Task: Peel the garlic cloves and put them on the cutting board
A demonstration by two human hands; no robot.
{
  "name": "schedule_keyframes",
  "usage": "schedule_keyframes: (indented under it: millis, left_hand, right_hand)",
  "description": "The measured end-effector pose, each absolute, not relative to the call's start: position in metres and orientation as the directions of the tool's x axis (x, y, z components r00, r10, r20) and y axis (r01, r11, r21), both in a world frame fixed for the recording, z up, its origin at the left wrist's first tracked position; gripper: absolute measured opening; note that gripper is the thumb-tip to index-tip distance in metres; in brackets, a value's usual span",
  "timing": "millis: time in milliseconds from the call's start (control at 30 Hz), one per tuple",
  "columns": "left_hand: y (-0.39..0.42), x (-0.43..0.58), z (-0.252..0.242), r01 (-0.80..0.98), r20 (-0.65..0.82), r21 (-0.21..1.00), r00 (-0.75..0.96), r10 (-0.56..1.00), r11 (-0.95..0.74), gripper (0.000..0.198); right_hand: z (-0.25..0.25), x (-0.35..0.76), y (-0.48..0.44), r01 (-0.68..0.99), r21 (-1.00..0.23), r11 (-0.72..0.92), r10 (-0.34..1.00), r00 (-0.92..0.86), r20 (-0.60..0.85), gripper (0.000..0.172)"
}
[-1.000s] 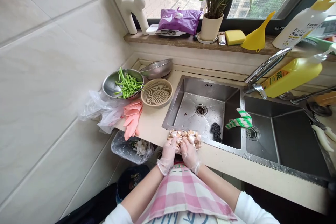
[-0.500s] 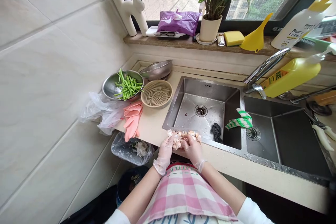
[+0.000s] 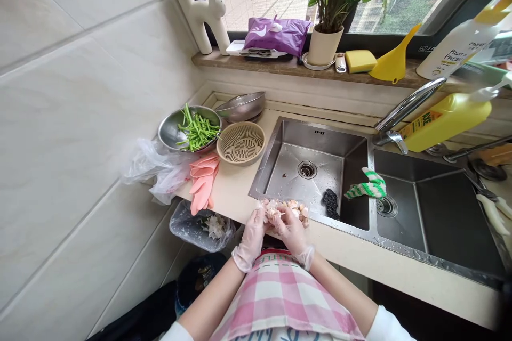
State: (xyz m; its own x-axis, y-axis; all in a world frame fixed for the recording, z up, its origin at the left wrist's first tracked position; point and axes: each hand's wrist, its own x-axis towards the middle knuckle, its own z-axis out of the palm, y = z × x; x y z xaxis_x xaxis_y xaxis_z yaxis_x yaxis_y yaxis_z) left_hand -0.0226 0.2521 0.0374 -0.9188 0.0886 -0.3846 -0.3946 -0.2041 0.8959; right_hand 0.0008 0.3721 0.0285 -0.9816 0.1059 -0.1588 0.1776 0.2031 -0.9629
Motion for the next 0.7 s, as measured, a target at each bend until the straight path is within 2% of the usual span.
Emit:
schedule_keyframes:
  millis: [100,167,300,400,467,567,633,700]
  left_hand:
    - [0.247,-0.025,0.041,-0.390,-0.369,0.916,-0.911,0.184,-0.095,0.045]
    - [0.247,-0.028,0.041,-0.365,-0.361,0.931,-0.913,0.192,0.012,0.045]
    - [0.248,-0.033,0.039,-0.385,-0.390,0.910,-0.921,0.004,0.156,0.031]
    - [0.250,-0.034,0.038,-0.424,-0.421,0.901,-0.906,-0.051,0.086,0.029]
    - [0.253,-0.033,0.036,-0.454,-0.454,0.890,-0.891,0.000,-0.047,0.030]
    - [0.262,-0.028,0.033,-0.507,-0.502,0.841,-0.861,0.080,-0.187,0.032]
    - [0.268,-0.025,0.032,-0.508,-0.502,0.843,-0.861,0.084,-0.174,0.031]
    - [0.272,-0.022,0.034,-0.462,-0.458,0.884,-0.887,0.059,-0.075,0.028]
  right_hand:
    - [0.032,0.000,0.373,0.172,-0.963,0.207,0.097,-0.983,-0.155,0.026]
    - [0.036,-0.001,0.373,0.168,-0.954,0.249,0.083,-0.985,-0.152,0.020]
    - [0.043,-0.003,0.370,0.140,-0.958,0.250,0.027,-0.990,-0.138,0.018]
    - [0.052,-0.003,0.369,0.105,-0.971,0.213,0.019,-0.994,-0.104,0.021]
    - [0.058,-0.003,0.369,0.107,-0.965,0.238,0.029,-0.994,-0.103,0.023]
    - [0.062,-0.003,0.368,0.202,-0.924,0.324,0.094,-0.979,-0.181,0.027]
    - [0.059,-0.003,0.368,0.272,-0.892,0.360,0.148,-0.961,-0.233,0.022]
    - [0.056,-0.005,0.367,0.291,-0.889,0.354,0.186,-0.953,-0.238,0.016]
